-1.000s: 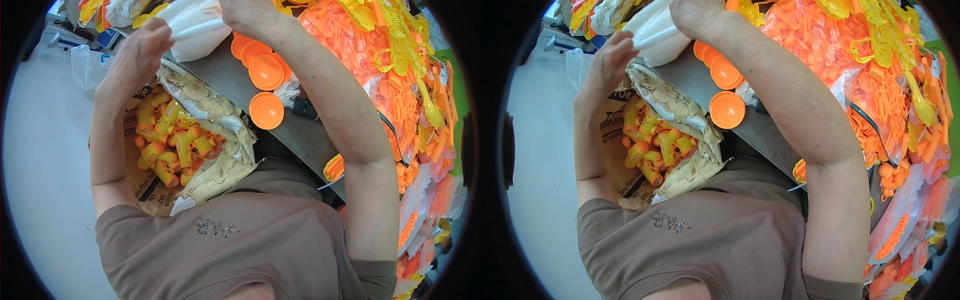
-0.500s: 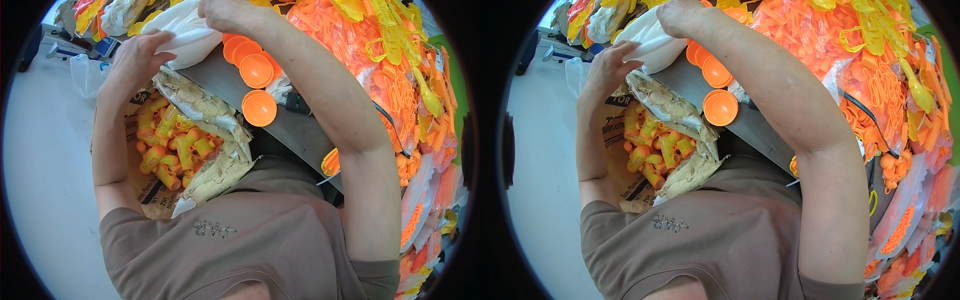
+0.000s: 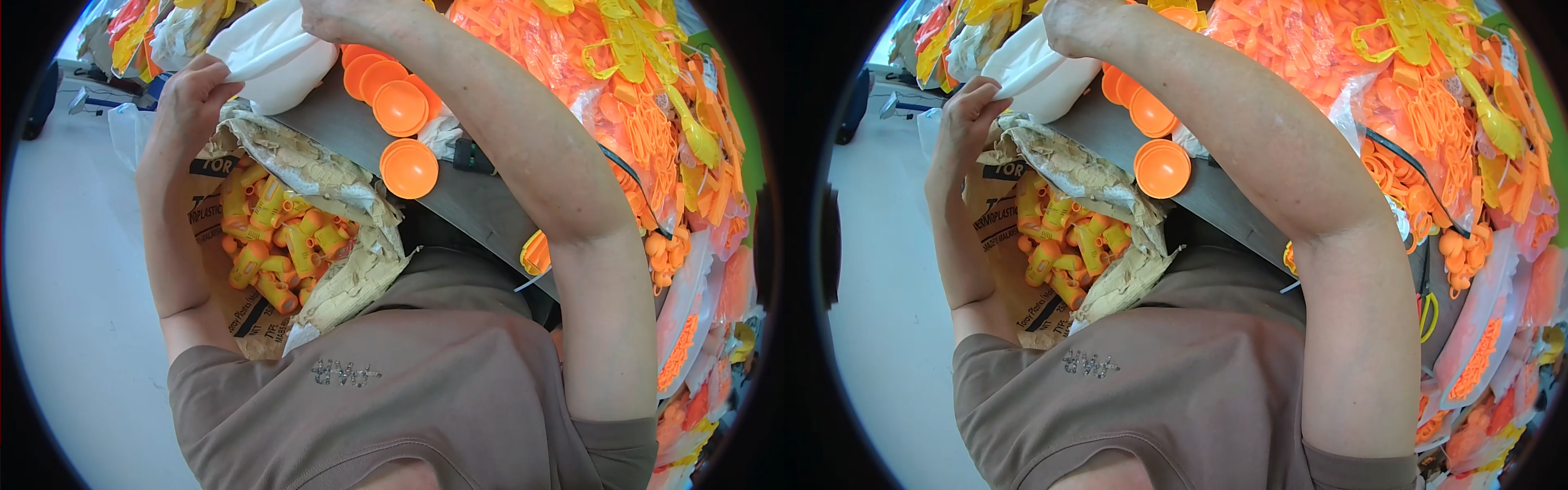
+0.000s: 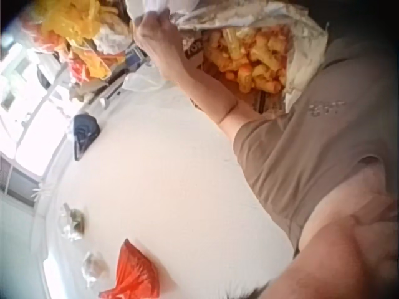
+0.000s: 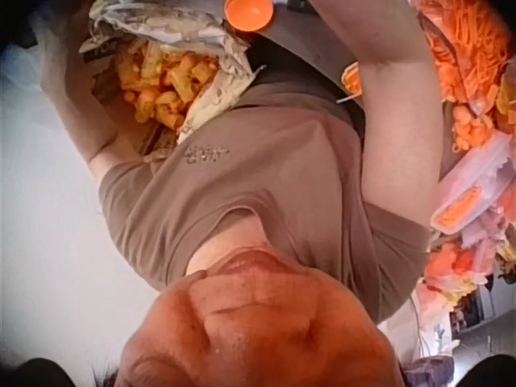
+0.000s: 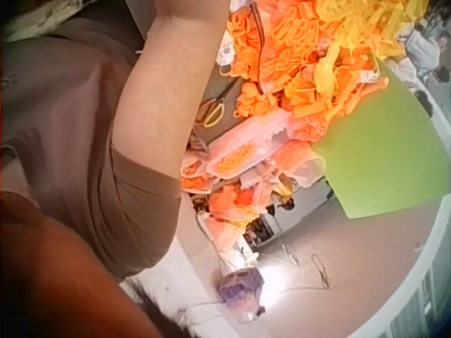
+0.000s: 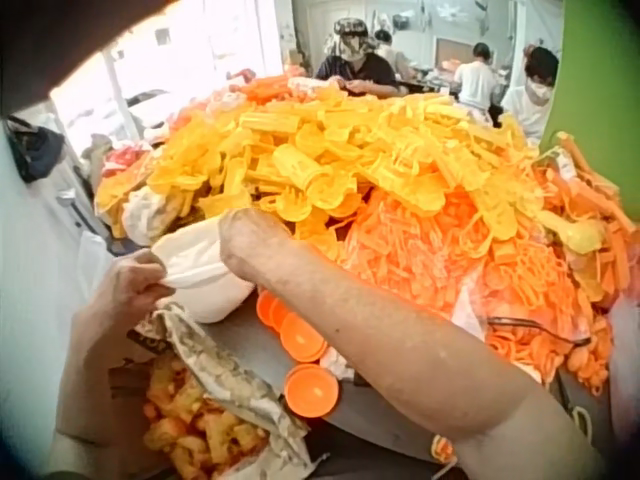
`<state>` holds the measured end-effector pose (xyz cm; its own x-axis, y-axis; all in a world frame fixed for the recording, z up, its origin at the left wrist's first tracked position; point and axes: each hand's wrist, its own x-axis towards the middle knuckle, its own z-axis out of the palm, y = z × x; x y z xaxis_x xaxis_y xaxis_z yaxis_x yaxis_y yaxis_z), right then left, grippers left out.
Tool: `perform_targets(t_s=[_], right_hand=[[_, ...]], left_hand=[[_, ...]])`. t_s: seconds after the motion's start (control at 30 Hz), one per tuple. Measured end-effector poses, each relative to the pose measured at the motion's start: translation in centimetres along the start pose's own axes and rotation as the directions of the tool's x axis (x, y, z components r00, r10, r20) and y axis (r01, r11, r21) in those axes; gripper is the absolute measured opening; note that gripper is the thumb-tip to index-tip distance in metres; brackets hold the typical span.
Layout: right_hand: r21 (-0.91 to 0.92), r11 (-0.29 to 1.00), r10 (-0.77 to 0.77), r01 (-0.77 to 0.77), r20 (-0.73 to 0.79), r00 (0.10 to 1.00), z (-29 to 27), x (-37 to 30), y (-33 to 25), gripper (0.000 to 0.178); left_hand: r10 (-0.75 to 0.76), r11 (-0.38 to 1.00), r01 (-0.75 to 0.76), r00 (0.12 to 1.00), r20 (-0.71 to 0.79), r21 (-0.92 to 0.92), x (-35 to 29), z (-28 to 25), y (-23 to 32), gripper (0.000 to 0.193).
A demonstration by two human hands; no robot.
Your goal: Assembling various components of a yellow plastic toy gun using a hot glue gun at a factory workbench.
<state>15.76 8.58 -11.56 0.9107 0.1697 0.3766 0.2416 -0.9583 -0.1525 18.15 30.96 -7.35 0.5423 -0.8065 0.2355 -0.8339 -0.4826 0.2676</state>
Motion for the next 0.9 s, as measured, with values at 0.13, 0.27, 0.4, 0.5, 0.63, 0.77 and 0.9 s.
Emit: perform_targets(t_s=[0.13, 0.27, 0.4, 0.5, 0.63, 0.77, 0.9], right_hand=[[-0.43, 0.836, 0.437, -0.342, 0.141, 0.889, -2.8, -0.3, -6.0, 0.026], [-0.153, 0.985, -0.054, 0.074, 0.134, 0.989, -5.9, -2.0, -3.0, 0.028], [0.13, 0.989, -0.087, 0.076, 0.078, 0.993, -12.7, -8.3, -0.3, 0.023], [0.297, 0.913, 0.186, -0.281, 0.309, 0.933, -17.7, -15.2, -1.7, 0.019], [0.382, 0.87, 0.278, -0.31, 0.137, 0.951, -19.4, -26.2, -1.2, 0.032], [0.351, 0.77, 0.537, -0.533, 0.095, 0.838, -18.8, -36.4, -3.4, 0.028], [0.559, 0.422, 0.817, -0.714, 0.107, 0.567, -14.7, -41.3, -8.8, 0.027]], left_hand=[[0.042, 0.999, -0.042, 0.999, 0.022, 0.02, -0.5, 0.1, -1.0, 0.02], [-0.076, 0.995, 0.072, 0.996, 0.044, 0.074, -1.3, -1.0, -0.1, 0.022], [0.191, 0.962, -0.129, 0.948, -0.254, 0.241, -0.7, 0.6, 4.1, 0.023], [0.331, 0.939, -0.343, 0.905, -0.266, 0.002, -2.5, 1.7, 9.7, 0.028], [0.598, 0.711, -0.6, 0.791, -0.134, -0.366, -3.4, 6.1, 17.2, 0.028], [0.732, 0.554, -0.689, 0.671, -0.121, -0.467, -1.9, 11.2, 22.3, 0.028], [0.765, 0.55, -0.728, 0.636, -0.103, -0.41, -0.3, 13.9, 25.1, 0.041]])
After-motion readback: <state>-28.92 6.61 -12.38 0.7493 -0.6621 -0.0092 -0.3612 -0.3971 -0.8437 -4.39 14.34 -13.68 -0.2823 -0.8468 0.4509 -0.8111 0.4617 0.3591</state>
